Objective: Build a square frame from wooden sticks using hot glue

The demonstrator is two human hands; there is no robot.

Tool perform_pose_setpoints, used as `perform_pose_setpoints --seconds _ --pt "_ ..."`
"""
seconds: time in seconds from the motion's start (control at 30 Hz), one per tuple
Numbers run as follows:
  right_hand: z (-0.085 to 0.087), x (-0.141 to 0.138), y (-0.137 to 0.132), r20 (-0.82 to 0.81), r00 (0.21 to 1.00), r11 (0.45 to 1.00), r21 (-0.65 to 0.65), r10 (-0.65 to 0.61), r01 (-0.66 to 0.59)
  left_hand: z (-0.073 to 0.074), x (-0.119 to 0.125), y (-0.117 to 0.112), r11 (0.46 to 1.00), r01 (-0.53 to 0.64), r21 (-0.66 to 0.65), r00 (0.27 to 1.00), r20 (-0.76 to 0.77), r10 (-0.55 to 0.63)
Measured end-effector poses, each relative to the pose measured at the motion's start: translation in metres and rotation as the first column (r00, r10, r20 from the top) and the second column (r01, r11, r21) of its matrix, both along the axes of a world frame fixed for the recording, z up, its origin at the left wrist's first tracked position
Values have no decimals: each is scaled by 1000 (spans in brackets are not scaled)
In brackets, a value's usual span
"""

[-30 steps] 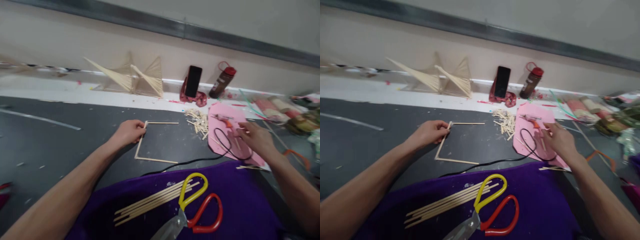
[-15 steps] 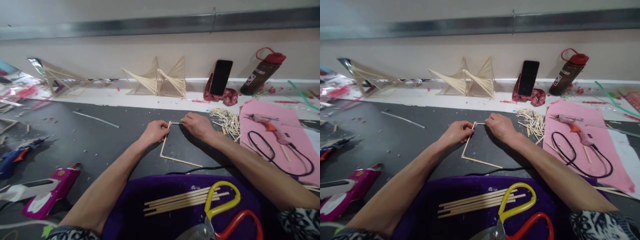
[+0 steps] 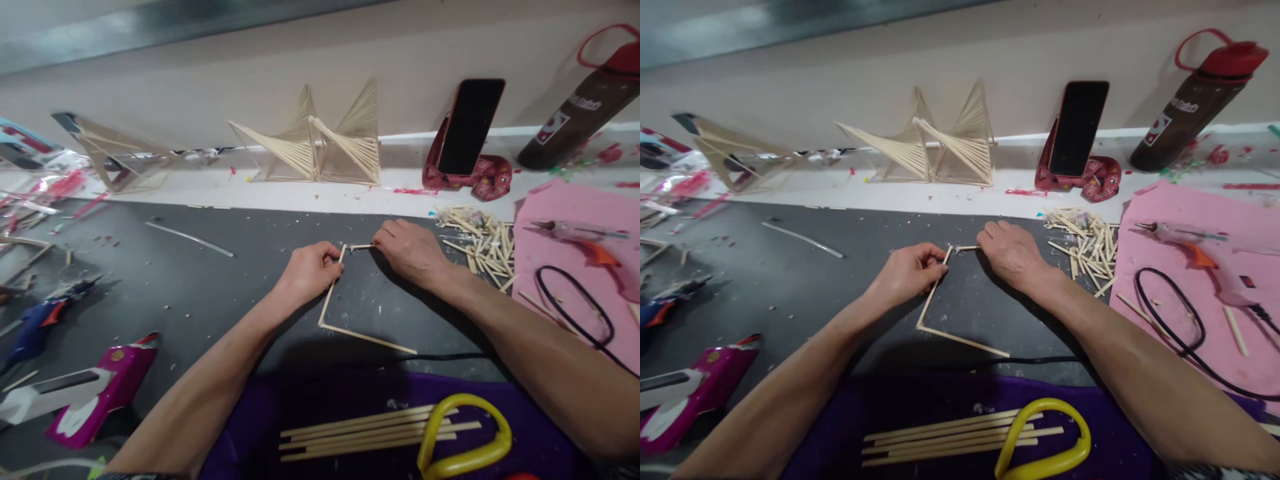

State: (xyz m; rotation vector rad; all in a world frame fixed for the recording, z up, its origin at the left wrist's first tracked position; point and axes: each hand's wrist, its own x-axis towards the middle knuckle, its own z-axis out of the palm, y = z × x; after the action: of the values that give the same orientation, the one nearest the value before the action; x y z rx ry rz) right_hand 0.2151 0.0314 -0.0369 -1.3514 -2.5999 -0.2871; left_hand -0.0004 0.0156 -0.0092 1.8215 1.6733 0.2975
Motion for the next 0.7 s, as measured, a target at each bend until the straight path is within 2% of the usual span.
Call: perform_pose_setpoints --seconds 0.27,0.7 --pt "-2 2 1 -6 1000 1000 11 8 -8 0 2 -2 998 48 50 998 -45 -46" --pt "-3 -1 -2 1 998 998 -5 60 -60 -2 2 -3 995 59 82 998 -25 -57"
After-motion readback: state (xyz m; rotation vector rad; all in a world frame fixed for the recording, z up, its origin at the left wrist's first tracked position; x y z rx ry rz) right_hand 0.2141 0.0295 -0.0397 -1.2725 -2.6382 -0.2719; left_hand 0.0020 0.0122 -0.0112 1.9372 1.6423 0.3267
